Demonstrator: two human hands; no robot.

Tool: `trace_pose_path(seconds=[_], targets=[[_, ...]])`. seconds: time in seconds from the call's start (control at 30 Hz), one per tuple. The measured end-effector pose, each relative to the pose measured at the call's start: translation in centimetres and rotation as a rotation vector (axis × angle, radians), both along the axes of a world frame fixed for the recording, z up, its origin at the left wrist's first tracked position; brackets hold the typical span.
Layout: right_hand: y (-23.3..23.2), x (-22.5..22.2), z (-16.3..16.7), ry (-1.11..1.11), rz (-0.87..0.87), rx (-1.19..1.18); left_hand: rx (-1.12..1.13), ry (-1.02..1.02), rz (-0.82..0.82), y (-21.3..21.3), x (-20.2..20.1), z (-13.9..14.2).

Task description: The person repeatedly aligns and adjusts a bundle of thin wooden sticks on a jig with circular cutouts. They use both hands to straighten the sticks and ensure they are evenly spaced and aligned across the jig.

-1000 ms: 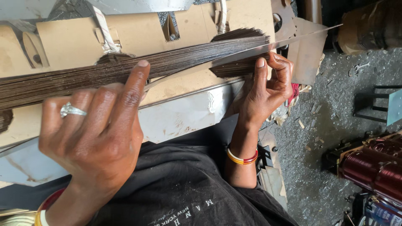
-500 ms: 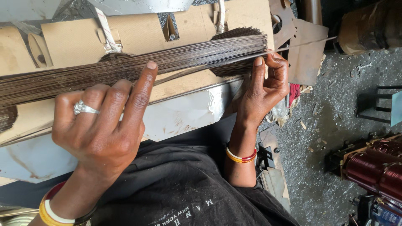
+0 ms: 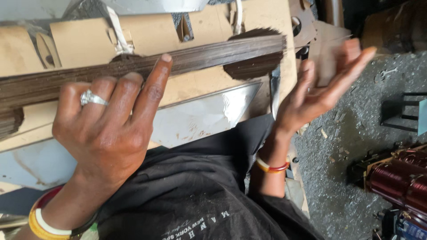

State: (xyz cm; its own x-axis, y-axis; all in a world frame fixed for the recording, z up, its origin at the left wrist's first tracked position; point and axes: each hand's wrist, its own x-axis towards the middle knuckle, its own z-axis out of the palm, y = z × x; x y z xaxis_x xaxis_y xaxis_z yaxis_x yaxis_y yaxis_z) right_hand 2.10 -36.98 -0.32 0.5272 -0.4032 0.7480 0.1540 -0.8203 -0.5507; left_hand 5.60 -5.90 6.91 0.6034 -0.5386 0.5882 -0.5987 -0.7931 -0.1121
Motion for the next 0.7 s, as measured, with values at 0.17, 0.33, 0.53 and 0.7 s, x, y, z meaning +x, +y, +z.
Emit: trace_pose_path(seconds=[0.17, 0.33, 0.53, 0.7], targets=[[-4.4, 1.5, 2.5, 0.005, 0.022, -0.445, 0.028, 0.030, -0.025, 0.2, 0.3, 0.7], [-3.8, 1.6, 0.6, 0.040, 0.005, -0.275, 0.002, 0.115, -0.024, 1.9, 0.0, 0.3], [-1.6, 1.9, -0.1, 0.048, 0.134, -0.251, -0.058, 0.148, -0.062, 4.3, 0.9, -0.6], [-0.8, 2.0, 0.6, 0.092, 0.072, -0.042, -0.158, 0.046, -0.067, 4.4, 1.4, -0.4]])
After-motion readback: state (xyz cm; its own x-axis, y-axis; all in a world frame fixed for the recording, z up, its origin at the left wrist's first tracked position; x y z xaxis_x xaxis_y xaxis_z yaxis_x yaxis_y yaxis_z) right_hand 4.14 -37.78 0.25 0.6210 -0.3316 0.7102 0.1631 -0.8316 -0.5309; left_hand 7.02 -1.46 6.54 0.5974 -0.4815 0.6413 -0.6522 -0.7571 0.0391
